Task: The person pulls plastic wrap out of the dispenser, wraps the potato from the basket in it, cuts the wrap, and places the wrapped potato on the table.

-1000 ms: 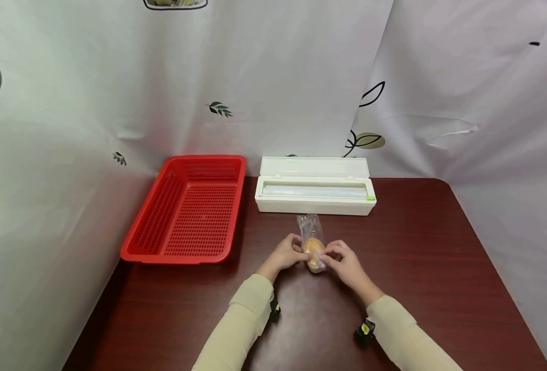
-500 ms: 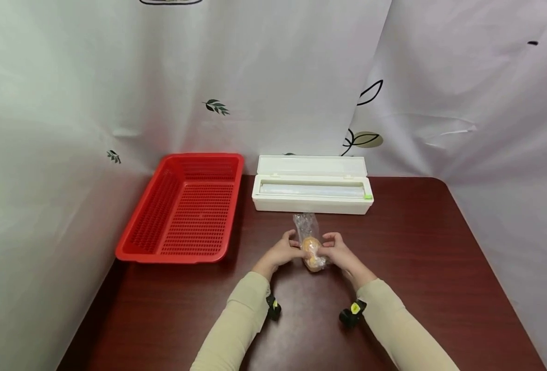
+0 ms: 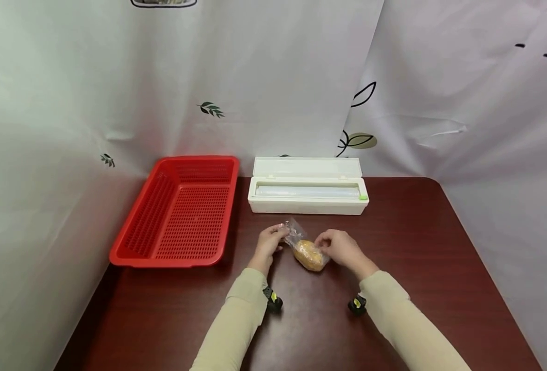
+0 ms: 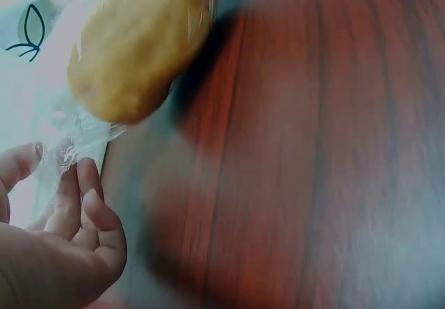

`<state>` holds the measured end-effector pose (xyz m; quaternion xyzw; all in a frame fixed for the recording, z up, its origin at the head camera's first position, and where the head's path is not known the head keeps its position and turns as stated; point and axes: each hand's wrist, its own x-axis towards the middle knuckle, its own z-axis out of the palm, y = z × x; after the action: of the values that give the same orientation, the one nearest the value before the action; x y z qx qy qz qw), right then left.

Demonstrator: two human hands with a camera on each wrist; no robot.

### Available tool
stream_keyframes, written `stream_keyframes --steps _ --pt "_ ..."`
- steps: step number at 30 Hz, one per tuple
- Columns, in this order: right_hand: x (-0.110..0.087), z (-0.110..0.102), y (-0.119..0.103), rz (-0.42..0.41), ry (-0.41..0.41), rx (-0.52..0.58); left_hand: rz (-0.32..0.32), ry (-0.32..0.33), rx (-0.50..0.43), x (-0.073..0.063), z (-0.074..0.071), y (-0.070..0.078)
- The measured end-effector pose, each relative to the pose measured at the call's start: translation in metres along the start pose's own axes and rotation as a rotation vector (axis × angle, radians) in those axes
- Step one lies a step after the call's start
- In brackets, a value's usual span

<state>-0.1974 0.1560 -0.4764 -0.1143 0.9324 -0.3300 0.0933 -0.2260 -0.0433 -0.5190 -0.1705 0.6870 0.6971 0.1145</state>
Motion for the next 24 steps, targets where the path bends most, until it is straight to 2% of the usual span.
stream_keyframes --steps 3,6,7,9,11,15,17,22,24 --pt "-0.006 0.004 -0.002 -0.085 0.049 -0.144 0.133 0.070 0.101 -0.003 -0.009 -0.003" --pt "-0.012 0.009 -0.003 -0.168 0.064 -0.223 0.272 0.147 0.284 -0.007 -0.016 -0.005" --pt "-0.014 0.011 -0.003 -0.188 0.065 -0.238 0.309 0.168 0.341 -0.009 -0.018 -0.006" --pt "-0.016 0.013 -0.002 -0.213 0.075 -0.259 0.345 0.174 0.407 -0.011 -0.021 -0.007" --pt "-0.017 0.013 -0.002 -0.241 0.105 -0.285 0.346 0.157 0.413 -0.013 -0.024 -0.006" --pt "-0.016 0.013 0.001 -0.295 0.161 -0.320 0.292 0.060 0.358 -0.015 -0.035 -0.009" --pt "-0.015 0.013 0.003 -0.310 0.170 -0.320 0.280 0.007 0.362 -0.017 -0.042 -0.011" --pt "-0.014 0.014 0.006 -0.337 0.170 -0.295 0.303 -0.111 0.391 -0.025 -0.053 -0.013" --pt "-0.013 0.014 0.007 -0.347 0.175 -0.287 0.270 -0.137 0.354 -0.028 -0.056 -0.014"
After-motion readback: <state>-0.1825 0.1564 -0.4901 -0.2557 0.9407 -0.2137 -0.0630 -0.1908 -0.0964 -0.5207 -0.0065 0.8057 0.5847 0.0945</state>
